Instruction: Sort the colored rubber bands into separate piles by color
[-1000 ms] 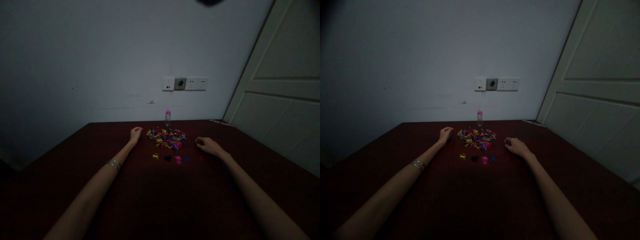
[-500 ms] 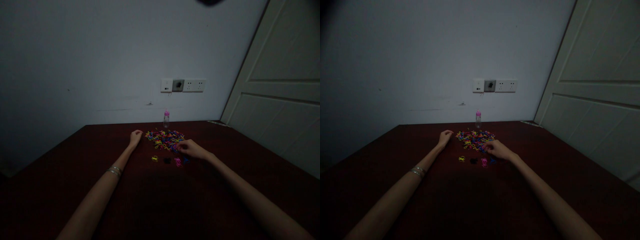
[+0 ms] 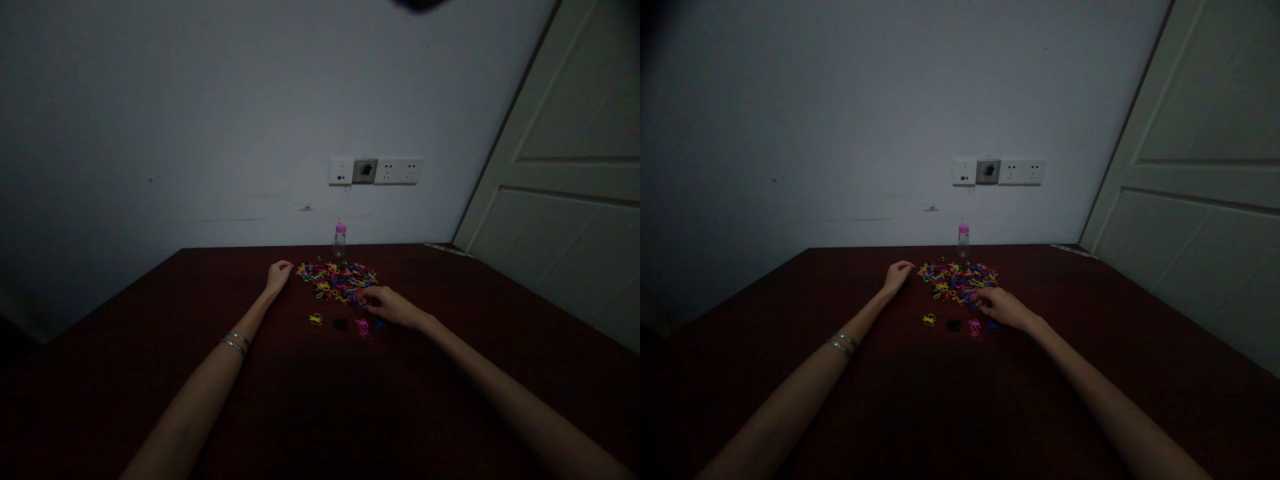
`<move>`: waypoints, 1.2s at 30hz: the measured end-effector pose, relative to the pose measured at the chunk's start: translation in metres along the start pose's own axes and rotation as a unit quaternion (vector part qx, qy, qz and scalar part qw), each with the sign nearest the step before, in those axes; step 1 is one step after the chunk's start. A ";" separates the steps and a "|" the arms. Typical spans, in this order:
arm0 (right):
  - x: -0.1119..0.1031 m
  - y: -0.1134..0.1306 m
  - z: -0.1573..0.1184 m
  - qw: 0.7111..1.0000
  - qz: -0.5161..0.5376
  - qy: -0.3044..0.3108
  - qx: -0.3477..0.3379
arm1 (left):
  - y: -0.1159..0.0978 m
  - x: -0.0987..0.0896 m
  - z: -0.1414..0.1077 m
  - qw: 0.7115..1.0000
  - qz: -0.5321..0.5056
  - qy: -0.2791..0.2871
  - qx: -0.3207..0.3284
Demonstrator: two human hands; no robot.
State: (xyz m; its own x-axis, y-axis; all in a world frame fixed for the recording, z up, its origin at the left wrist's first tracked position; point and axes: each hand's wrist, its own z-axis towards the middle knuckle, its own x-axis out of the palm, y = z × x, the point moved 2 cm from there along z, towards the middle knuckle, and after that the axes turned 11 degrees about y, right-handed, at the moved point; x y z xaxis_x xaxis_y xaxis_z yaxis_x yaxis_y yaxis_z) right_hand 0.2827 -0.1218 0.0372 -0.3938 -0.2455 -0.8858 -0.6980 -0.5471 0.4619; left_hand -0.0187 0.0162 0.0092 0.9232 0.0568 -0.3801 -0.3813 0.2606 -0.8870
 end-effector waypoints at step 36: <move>-0.027 0.011 -0.032 0.960 0.218 0.168 0.046 | -0.007 -0.003 -0.005 0.999 0.000 -0.023 0.038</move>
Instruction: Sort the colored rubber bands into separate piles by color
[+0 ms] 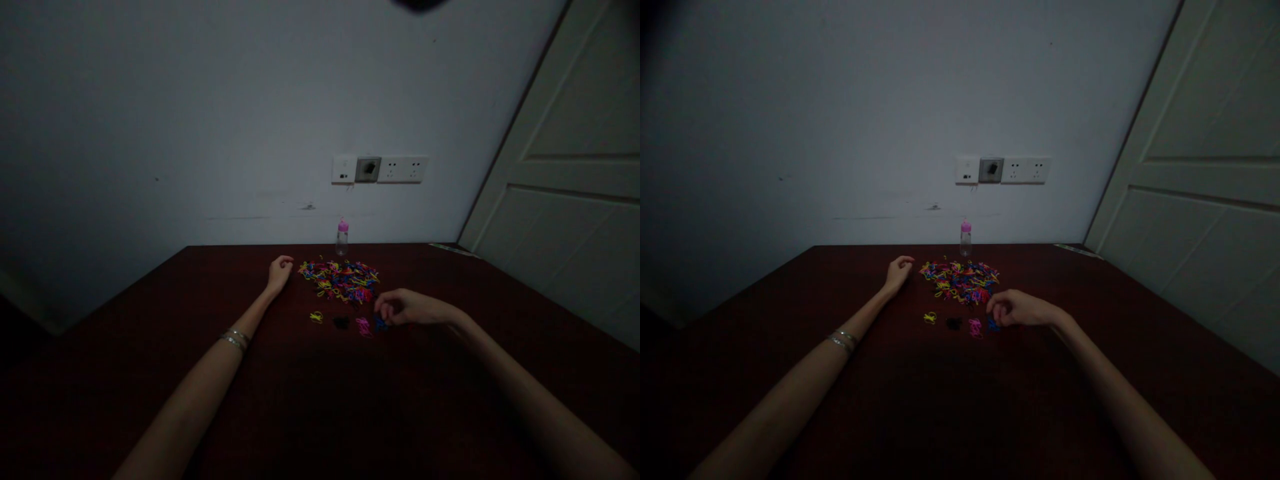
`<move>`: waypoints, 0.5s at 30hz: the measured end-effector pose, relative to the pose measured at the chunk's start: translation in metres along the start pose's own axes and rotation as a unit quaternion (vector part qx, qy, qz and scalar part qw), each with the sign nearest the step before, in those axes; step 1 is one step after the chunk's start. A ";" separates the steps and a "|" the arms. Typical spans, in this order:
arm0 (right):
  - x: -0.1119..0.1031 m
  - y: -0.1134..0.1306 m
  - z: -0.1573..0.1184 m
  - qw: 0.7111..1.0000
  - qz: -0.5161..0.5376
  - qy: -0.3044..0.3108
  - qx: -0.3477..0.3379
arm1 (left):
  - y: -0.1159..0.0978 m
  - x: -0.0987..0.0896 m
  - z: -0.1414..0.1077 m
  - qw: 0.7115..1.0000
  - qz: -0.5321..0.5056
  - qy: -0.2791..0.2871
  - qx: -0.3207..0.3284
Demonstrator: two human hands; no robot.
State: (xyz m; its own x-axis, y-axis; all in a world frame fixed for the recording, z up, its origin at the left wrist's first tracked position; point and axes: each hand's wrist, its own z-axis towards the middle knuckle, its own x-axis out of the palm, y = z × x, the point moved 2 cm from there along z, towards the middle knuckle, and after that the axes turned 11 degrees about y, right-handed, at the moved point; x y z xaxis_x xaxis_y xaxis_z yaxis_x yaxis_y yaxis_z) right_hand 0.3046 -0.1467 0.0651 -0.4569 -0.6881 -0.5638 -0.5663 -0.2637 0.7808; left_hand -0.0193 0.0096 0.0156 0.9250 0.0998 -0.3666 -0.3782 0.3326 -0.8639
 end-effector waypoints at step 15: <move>-0.052 -0.107 -0.023 0.946 0.029 -0.314 0.072 | -0.026 -0.003 0.009 0.954 0.233 0.178 0.064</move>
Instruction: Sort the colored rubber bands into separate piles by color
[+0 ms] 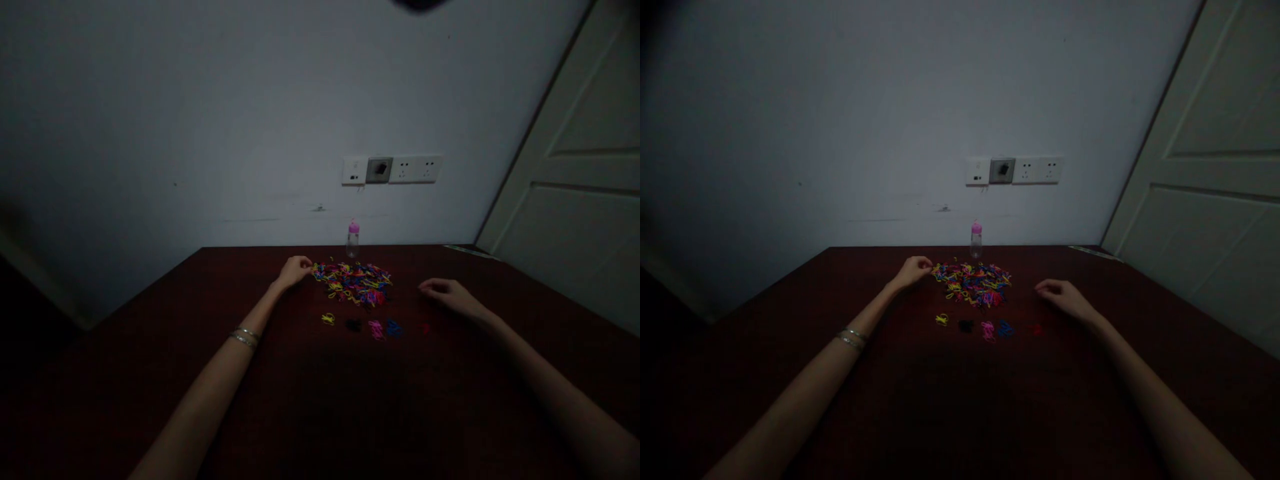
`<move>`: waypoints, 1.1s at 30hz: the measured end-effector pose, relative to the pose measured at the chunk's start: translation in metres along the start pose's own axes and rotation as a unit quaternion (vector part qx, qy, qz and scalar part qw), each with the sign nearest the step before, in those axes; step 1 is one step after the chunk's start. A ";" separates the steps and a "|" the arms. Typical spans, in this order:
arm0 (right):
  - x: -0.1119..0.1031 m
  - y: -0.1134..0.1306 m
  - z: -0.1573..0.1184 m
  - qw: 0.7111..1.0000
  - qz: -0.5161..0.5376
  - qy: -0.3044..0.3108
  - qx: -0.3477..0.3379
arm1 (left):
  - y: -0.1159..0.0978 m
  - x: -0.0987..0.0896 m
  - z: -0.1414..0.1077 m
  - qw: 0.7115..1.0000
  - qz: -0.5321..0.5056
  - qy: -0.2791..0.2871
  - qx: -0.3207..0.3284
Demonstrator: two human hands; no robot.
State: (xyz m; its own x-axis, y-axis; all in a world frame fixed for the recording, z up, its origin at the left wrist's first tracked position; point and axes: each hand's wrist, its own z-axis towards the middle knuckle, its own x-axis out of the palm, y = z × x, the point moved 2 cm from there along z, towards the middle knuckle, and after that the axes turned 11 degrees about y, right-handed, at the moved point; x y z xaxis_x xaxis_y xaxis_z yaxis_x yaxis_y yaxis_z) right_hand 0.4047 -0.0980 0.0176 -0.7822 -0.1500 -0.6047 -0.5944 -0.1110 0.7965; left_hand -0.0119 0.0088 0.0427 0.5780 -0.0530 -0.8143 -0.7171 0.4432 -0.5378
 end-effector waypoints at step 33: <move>-0.006 -0.023 0.005 0.995 -0.075 -0.058 0.013 | -0.007 0.010 -0.004 1.000 -0.003 -0.004 -0.006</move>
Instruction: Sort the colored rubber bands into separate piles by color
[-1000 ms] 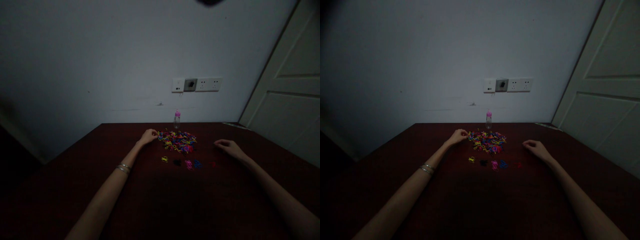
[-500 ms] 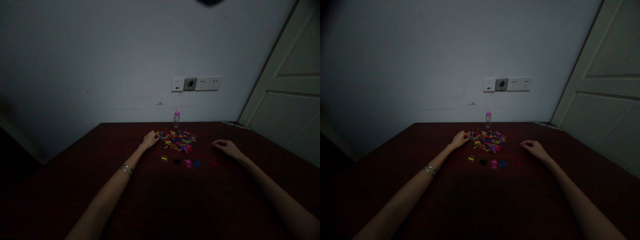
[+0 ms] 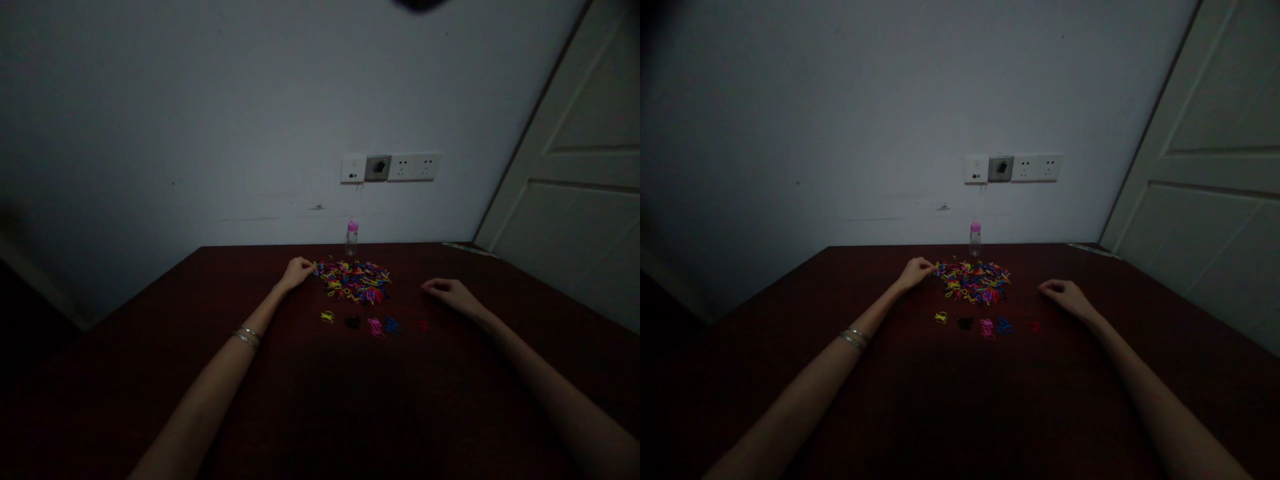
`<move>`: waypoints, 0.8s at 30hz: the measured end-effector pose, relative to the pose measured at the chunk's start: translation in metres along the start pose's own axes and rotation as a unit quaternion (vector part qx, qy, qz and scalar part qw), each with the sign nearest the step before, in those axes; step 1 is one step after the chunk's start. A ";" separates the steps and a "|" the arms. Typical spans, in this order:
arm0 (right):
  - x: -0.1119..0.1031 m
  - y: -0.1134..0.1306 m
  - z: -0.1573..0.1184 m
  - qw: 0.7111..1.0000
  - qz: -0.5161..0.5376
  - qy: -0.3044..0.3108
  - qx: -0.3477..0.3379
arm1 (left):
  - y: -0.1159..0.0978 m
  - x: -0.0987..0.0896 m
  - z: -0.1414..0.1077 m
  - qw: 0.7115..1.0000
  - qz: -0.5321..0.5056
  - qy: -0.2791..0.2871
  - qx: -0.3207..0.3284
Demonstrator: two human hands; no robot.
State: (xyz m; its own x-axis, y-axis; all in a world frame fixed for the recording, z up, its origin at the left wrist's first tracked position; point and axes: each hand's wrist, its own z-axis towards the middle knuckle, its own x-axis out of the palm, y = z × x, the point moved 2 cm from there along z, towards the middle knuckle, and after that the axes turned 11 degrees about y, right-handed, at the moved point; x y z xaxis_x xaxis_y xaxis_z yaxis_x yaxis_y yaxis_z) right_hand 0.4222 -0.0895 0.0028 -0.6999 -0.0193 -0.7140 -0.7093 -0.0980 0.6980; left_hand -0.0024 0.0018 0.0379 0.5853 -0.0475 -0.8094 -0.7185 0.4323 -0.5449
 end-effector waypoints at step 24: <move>0.006 -0.007 0.007 1.000 0.012 0.002 -0.010 | -0.075 -0.016 -0.068 0.957 -0.069 0.272 0.068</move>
State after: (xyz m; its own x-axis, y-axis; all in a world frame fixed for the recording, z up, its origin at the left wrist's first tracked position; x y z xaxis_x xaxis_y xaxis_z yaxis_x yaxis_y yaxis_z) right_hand 0.4219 -0.0817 -0.0059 -0.7163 -0.0263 -0.6973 -0.6905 -0.1176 0.7137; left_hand 0.0164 -0.0909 0.0773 0.3621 -0.5588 -0.7461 -0.5712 0.4995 -0.6514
